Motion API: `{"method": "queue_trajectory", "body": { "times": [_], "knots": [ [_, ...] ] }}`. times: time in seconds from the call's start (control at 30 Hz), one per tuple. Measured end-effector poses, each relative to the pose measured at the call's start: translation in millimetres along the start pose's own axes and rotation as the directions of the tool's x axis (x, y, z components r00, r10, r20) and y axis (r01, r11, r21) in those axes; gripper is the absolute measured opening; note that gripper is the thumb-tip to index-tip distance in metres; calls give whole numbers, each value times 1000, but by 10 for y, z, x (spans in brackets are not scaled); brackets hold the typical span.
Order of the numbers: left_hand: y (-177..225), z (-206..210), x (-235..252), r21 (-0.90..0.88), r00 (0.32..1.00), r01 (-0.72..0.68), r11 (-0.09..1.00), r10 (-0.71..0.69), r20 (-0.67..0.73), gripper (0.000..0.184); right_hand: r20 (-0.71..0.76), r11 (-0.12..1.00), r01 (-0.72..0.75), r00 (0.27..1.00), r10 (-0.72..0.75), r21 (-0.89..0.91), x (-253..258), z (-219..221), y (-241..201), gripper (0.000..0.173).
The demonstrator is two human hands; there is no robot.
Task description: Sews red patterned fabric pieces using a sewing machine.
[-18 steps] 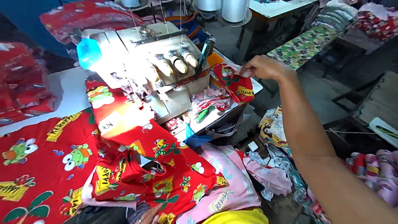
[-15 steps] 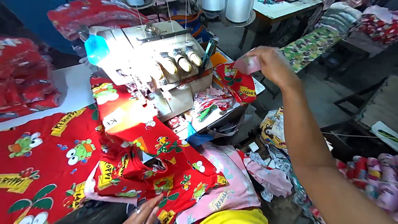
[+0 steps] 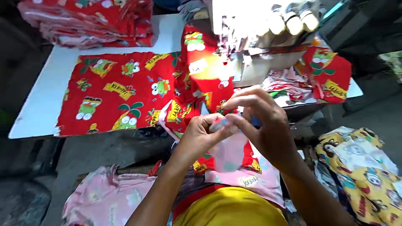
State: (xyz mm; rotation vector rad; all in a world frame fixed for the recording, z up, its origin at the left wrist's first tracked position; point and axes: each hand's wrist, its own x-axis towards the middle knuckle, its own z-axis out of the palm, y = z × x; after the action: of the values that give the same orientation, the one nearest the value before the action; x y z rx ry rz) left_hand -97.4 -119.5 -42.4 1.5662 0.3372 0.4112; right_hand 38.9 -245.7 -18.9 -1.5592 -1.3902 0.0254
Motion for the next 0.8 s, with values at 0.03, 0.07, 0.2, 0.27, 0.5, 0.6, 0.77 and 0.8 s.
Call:
{"method": "queue_trajectory", "body": {
  "times": [0.03,0.07,0.2,0.27,0.5,0.6,0.77,0.8],
  "knots": [
    [-22,-59,-28,4,998,56,998,-56,-29,5,-44,992,-73,996,78,107,-33,96,73,24],
    [-40,-123,-62,-8,993,104,995,-104,-59,8,-24,951,-171,983,183,259,-85,171,155,33],
    [-88,-264,-139,-99,968,180,979,-194,-158,15,302,612,-443,896,326,655,-264,447,485,52],
    [-120,-293,-142,-122,962,162,979,-184,-200,16,373,526,-491,870,322,695,-300,549,516,45],
    [-107,-406,-64,5,948,65,998,-60,-312,17,230,687,-410,911,343,600,-209,588,440,8],
    [-148,-441,-56,59,951,28,998,-9,-310,14,207,724,-383,923,324,573,-205,586,443,8],
    [-204,-421,-36,59,947,22,998,-2,-322,11,192,655,-401,910,369,641,-211,637,436,20],
    [-212,-418,-32,71,946,7,997,16,-325,11,189,665,-400,910,369,630,-208,638,438,25]
  ]
}}
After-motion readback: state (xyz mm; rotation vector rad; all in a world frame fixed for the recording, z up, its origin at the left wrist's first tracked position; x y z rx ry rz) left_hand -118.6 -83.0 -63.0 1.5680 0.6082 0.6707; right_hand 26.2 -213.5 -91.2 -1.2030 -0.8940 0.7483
